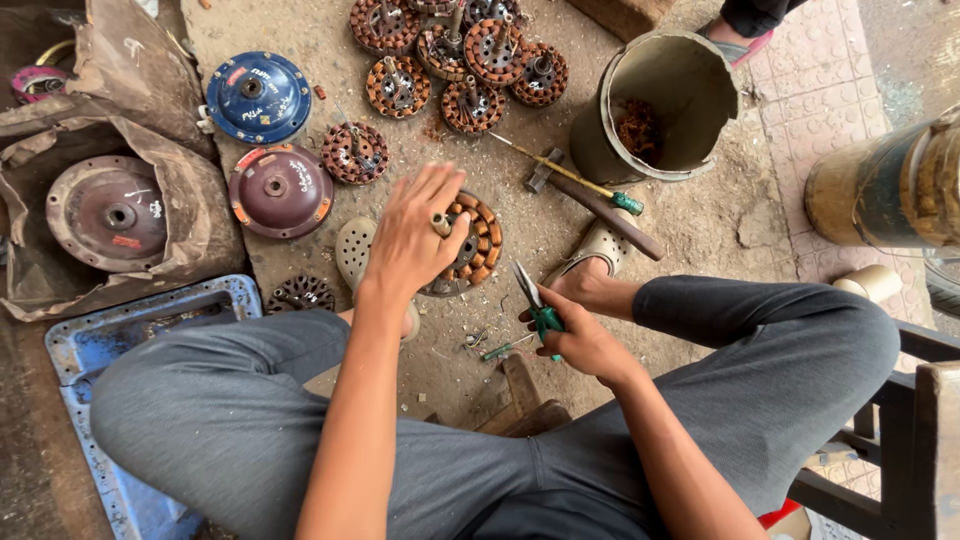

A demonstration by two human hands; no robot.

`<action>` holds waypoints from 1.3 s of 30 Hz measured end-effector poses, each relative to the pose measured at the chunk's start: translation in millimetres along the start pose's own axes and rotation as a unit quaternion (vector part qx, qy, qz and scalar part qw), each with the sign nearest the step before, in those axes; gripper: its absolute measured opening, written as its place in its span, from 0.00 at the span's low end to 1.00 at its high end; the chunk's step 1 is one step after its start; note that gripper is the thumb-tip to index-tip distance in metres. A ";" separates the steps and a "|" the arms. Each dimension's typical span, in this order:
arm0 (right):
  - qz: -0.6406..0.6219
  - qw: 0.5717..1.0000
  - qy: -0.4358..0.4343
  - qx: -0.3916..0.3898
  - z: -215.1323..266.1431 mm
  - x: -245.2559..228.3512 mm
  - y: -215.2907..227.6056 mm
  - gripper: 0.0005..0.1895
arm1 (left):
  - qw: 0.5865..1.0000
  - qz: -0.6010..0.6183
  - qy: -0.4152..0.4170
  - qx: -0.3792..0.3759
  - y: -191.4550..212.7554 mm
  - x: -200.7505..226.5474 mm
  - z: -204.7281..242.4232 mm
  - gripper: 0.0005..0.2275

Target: The person sits on the floor and uses pliers to pull copper windings from a motor stator. They remove the windings and place them into a nearby bucket.

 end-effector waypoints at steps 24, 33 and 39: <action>0.515 0.851 0.082 0.070 40.9 -66.0 -52.2 0.43 | 0.996 0.029 0.089 0.006 -23.5 -10.7 17.6 0.27; 0.564 0.825 0.010 0.023 32.3 -76.8 -49.3 0.24 | 0.991 0.006 0.128 0.039 -28.4 -8.3 19.4 0.26; 0.499 0.850 0.128 0.112 23.7 -56.2 -39.7 0.42 | 0.989 0.011 0.149 0.020 -46.4 -21.6 14.7 0.24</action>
Point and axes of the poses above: each hand's wrist, its own z-axis away from the middle knuckle, its own y-axis out of the back of the hand, x = y × z, the point moved 8 cm from there along -z, towards the middle knuckle, and after that the axes turned 1 degree about y, right-handed, at the moved point
